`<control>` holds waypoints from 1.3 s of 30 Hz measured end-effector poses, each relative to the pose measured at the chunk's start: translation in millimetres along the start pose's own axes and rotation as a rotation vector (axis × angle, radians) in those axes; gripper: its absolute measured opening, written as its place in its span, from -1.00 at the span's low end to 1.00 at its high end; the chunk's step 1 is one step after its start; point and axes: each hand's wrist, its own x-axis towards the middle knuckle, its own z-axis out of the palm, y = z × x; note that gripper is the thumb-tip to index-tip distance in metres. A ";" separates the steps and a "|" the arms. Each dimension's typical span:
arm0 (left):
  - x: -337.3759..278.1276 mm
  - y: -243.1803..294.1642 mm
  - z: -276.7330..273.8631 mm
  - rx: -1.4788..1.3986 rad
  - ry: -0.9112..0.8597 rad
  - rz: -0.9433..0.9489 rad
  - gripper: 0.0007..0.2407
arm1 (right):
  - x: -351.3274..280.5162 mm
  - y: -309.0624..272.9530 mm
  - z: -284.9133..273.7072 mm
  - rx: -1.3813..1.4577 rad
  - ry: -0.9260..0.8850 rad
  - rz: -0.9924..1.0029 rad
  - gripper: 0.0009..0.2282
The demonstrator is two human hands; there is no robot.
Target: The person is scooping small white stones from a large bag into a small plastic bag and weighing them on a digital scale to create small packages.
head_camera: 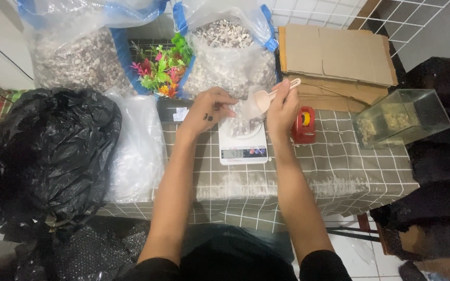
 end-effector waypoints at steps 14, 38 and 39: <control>2.9 9.6 3.7 -0.047 -0.002 -0.052 -0.71 | 2.0 22.0 5.9 0.242 -0.134 0.518 -0.61; -5.0 47.6 -6.3 -0.163 -0.091 -0.149 -0.62 | -2.9 3.2 -1.6 -0.015 -0.016 0.120 -0.61; -5.9 47.3 -6.6 -0.184 -0.090 -0.153 -0.56 | -3.7 2.0 -0.8 -0.031 -0.017 0.143 -0.61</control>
